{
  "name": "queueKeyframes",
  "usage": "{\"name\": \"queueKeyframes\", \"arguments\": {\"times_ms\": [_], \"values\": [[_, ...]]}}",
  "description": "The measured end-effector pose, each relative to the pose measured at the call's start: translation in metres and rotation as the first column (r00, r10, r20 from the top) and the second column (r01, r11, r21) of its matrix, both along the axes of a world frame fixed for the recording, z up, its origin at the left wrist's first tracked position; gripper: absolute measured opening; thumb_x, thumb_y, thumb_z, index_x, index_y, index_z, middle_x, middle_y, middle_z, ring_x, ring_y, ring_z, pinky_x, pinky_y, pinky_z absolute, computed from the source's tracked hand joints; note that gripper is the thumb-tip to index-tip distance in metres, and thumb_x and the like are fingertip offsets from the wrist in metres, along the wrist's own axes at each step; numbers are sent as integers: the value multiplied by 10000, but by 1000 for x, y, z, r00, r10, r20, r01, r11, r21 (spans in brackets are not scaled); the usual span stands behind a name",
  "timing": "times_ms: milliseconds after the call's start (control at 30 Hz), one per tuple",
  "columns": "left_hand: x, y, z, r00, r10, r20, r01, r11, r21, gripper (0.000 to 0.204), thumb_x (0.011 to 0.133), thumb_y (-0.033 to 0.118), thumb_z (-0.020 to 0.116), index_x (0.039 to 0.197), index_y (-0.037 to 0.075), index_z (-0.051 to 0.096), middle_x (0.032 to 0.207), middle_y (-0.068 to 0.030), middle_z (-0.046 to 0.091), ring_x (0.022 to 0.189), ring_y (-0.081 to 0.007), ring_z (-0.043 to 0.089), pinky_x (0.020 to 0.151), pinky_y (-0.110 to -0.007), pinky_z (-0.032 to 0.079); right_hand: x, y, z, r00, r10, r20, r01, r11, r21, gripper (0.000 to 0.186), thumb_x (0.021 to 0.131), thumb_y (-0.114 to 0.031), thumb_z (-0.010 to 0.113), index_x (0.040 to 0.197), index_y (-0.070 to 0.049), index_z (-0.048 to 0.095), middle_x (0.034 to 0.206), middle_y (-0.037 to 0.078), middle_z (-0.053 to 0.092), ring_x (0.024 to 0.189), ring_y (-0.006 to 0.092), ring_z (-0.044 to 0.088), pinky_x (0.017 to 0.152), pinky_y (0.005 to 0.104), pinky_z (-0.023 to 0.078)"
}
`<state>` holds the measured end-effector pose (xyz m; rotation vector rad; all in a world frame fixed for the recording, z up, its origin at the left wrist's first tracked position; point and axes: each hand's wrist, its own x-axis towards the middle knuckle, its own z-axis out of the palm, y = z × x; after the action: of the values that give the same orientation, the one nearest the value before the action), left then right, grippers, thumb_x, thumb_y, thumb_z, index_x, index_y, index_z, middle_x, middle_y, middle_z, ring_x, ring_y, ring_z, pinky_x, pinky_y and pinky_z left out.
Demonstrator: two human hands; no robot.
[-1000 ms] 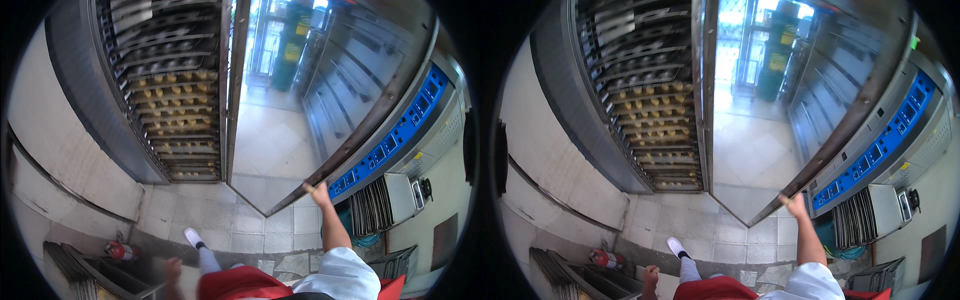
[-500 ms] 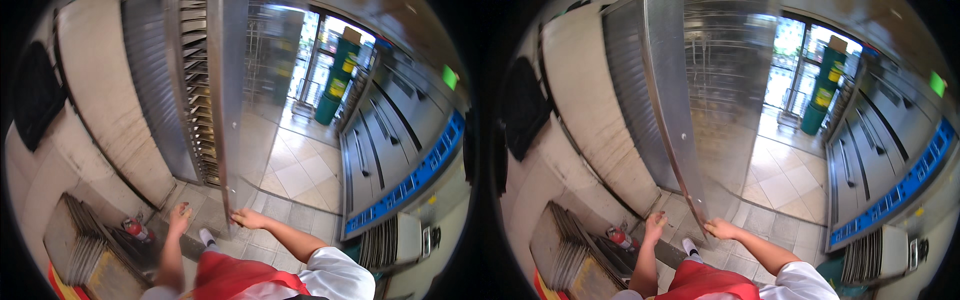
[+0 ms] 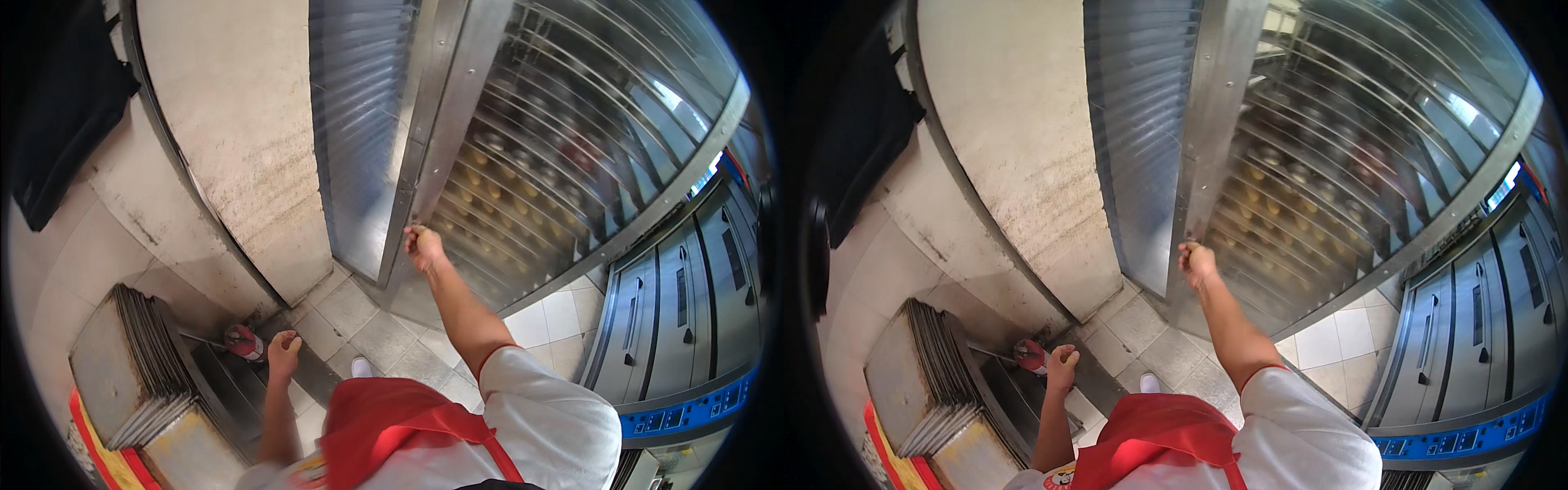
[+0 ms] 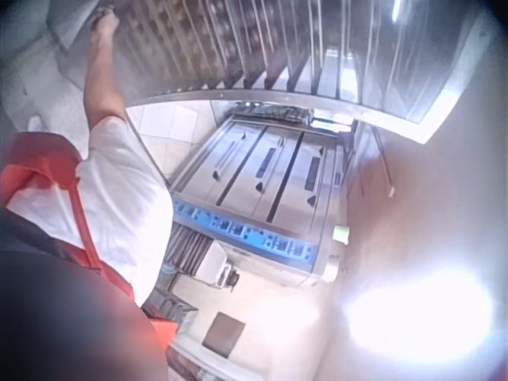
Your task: The person coats small pieces of dough in a yellow powder, places them onto a metal baking tray, and then rolls more dough pieces by hand on a metal work surface before coating them as well.
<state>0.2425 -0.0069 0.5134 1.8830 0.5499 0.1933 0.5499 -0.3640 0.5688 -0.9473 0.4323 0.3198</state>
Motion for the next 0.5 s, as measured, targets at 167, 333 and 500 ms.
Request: {"name": "queueKeyframes", "arguments": {"times_ms": [167,333,500], "values": [[71,5,7,996,-90,-10,90,996,3,305,931,126,741,1186,-32,683,1075,-120,740,982,-188,703,908,-338,544,80,-4,-4,987,-158,-1,158,985,-70,201,1048,-149,531,928,-46,655,723,15,616,703,183,692,594,338,550],[156,-26,17,972,-225,66,224,974,22,320,944,130,740,1211,-35,680,1111,-146,737,1009,-215,704,925,-345,544,118,20,-13,982,-188,-11,167,897,-409,287,1001,-147,560,851,69,674,828,197,736,768,326,756,654,421,612],[255,-107,42,914,-374,157,378,926,2,355,945,147,758,1238,-31,664,1207,-135,708,1083,-223,689,952,-353,541,126,-8,-24,990,140,-16,-69,381,-922,401,976,-317,626,969,69,735,945,278,752,876,442,743,848,440,598]]}}
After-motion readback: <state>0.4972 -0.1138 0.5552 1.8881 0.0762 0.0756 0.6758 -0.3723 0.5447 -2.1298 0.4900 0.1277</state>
